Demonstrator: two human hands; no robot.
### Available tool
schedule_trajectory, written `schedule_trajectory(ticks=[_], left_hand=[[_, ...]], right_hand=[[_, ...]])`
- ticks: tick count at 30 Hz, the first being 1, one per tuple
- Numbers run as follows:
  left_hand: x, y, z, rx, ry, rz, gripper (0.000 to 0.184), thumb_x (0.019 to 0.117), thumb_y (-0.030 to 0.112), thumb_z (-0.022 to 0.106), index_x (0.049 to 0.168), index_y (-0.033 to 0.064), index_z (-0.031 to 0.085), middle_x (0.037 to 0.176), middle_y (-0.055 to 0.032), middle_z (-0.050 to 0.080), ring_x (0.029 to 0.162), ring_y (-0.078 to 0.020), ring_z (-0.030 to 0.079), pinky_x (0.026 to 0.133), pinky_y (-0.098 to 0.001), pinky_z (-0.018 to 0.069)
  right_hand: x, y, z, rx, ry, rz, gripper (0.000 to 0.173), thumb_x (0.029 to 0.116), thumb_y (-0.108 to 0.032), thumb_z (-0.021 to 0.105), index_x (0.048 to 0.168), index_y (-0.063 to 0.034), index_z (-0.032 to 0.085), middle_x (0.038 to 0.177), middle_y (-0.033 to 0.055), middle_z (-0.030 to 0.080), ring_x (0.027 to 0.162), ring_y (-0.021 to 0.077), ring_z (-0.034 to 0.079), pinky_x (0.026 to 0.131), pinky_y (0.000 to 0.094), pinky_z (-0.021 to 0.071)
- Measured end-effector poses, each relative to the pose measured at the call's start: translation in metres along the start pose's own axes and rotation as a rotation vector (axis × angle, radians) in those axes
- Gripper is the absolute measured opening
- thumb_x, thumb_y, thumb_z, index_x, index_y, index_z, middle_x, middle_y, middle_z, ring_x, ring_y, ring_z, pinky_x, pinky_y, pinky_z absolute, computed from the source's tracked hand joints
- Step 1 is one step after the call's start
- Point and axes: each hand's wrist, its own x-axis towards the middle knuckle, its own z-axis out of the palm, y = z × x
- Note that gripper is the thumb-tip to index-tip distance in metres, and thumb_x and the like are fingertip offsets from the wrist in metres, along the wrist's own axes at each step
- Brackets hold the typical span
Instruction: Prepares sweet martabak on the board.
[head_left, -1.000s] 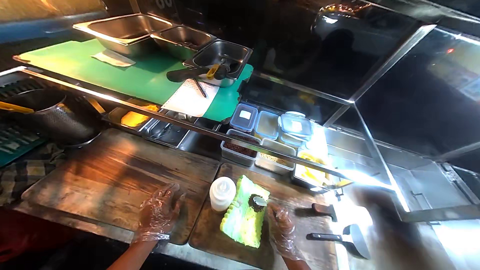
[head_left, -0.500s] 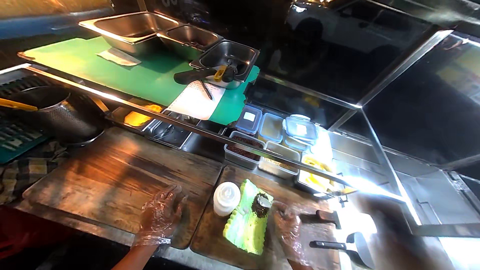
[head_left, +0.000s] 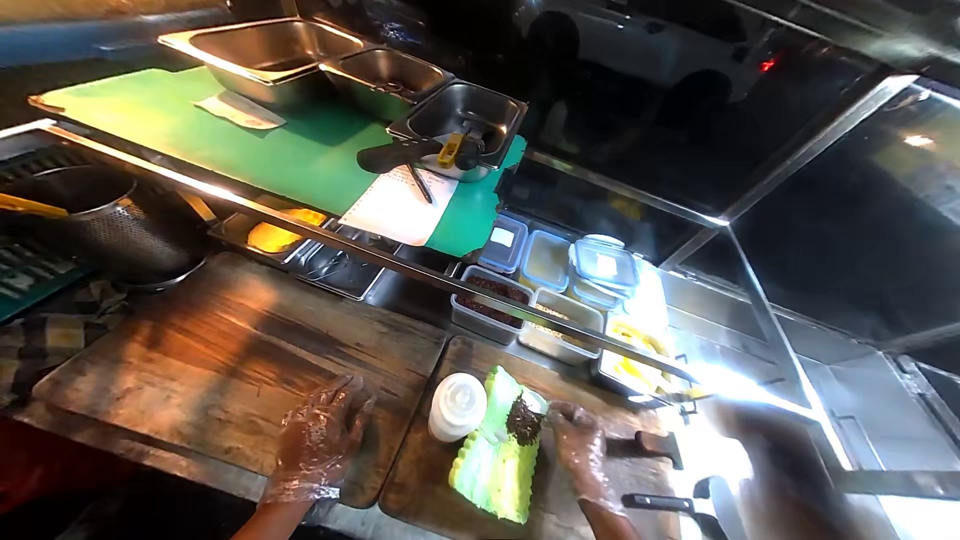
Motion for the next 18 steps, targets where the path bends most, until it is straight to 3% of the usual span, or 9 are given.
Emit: schedule_trajectory(ticks=[2,5,8,10,11,13,15,16,18], left_hand=[[-0.001,-0.003,0.003,0.013,0.017,-0.002,0.053,0.0966,0.055,0.047,0.131,0.0219,0.069,0.141,-0.0049,0.063,0.131,-0.0304,0.059,0.106,-0.0563,0.0473],[0.0,-0.003,0.005,0.002,0.028,-0.007,0.054,0.0969,0.057,0.046,0.131,0.0231,0.069,0.141,-0.0033,0.064,0.131,-0.0292,0.059,0.105,-0.0558,0.0481],[-0.001,-0.001,0.004,-0.011,0.038,-0.013,0.053,0.0966,0.056,0.046,0.13,0.0216,0.07,0.141,-0.0037,0.064,0.131,-0.0295,0.059,0.104,-0.0559,0.0483],[-0.001,-0.001,0.005,-0.009,0.058,-0.015,0.052,0.0965,0.055,0.047,0.129,0.0219,0.071,0.14,-0.0037,0.064,0.13,-0.0287,0.06,0.105,-0.0548,0.0486],[-0.002,0.0,0.005,-0.004,0.066,-0.015,0.051,0.0962,0.054,0.048,0.128,0.0212,0.071,0.139,-0.0041,0.065,0.13,-0.0289,0.06,0.104,-0.0548,0.049],[-0.002,0.001,0.003,0.009,0.074,-0.018,0.049,0.0959,0.052,0.049,0.126,0.0205,0.072,0.138,-0.0036,0.066,0.129,-0.0282,0.061,0.103,-0.0539,0.0501],[-0.002,0.001,0.002,0.015,0.073,-0.026,0.048,0.0961,0.052,0.05,0.126,0.0215,0.072,0.138,-0.0021,0.066,0.128,-0.0267,0.062,0.103,-0.053,0.0506],[-0.001,0.001,0.002,0.014,0.078,-0.025,0.047,0.0961,0.051,0.05,0.125,0.0212,0.073,0.137,-0.0021,0.067,0.128,-0.0269,0.062,0.103,-0.0532,0.0507],[-0.001,0.0,0.002,0.024,0.076,-0.033,0.048,0.0965,0.053,0.049,0.125,0.0226,0.072,0.137,-0.0007,0.067,0.128,-0.0251,0.062,0.104,-0.0513,0.0505]], right_hand=[[0.002,-0.027,-0.015,0.219,-0.098,0.238,0.006,0.0938,-0.002,0.067,0.096,0.0026,0.07,0.073,0.0072,0.068,0.054,0.0105,0.058,0.05,0.0263,0.0501],[0.027,-0.072,-0.033,0.273,-0.287,0.287,0.012,0.0978,-0.007,0.062,0.095,0.0019,0.069,0.071,0.0062,0.066,0.051,0.0099,0.053,0.047,0.0254,0.0455],[0.079,-0.11,-0.006,0.01,-0.277,0.011,0.008,0.0954,-0.008,0.066,0.093,-0.0016,0.071,0.072,0.0038,0.065,0.059,0.0097,0.056,0.057,0.0269,0.0499],[0.113,-0.132,0.026,-0.335,-0.267,-0.226,0.01,0.0947,-0.011,0.07,0.1,-0.0031,0.074,0.089,0.0097,0.073,0.082,0.019,0.069,0.081,0.0399,0.0577],[0.126,-0.139,0.046,-0.438,-0.257,-0.316,0.012,0.0937,-0.014,0.072,0.1,-0.0044,0.076,0.092,0.0132,0.075,0.087,0.026,0.072,0.084,0.0495,0.0583],[0.145,-0.143,0.084,-0.584,-0.263,-0.456,0.017,0.0951,-0.02,0.069,0.103,-0.0058,0.074,0.097,0.0182,0.074,0.091,0.036,0.072,0.081,0.0607,0.0574],[0.151,-0.14,0.111,-0.688,-0.265,-0.63,0.024,0.0983,-0.028,0.065,0.108,-0.0068,0.072,0.102,0.0194,0.072,0.094,0.0377,0.071,0.081,0.061,0.0574],[0.141,-0.156,0.115,-0.748,-0.319,-0.615,0.028,0.101,-0.029,0.062,0.115,-0.0061,0.07,0.109,0.0198,0.072,0.103,0.0375,0.07,0.089,0.0593,0.0565],[0.099,-0.226,0.102,-0.847,-0.559,-0.364,0.032,0.106,-0.02,0.056,0.133,-0.0046,0.064,0.133,0.0185,0.066,0.126,0.0331,0.061,0.109,0.0507,0.0455]])
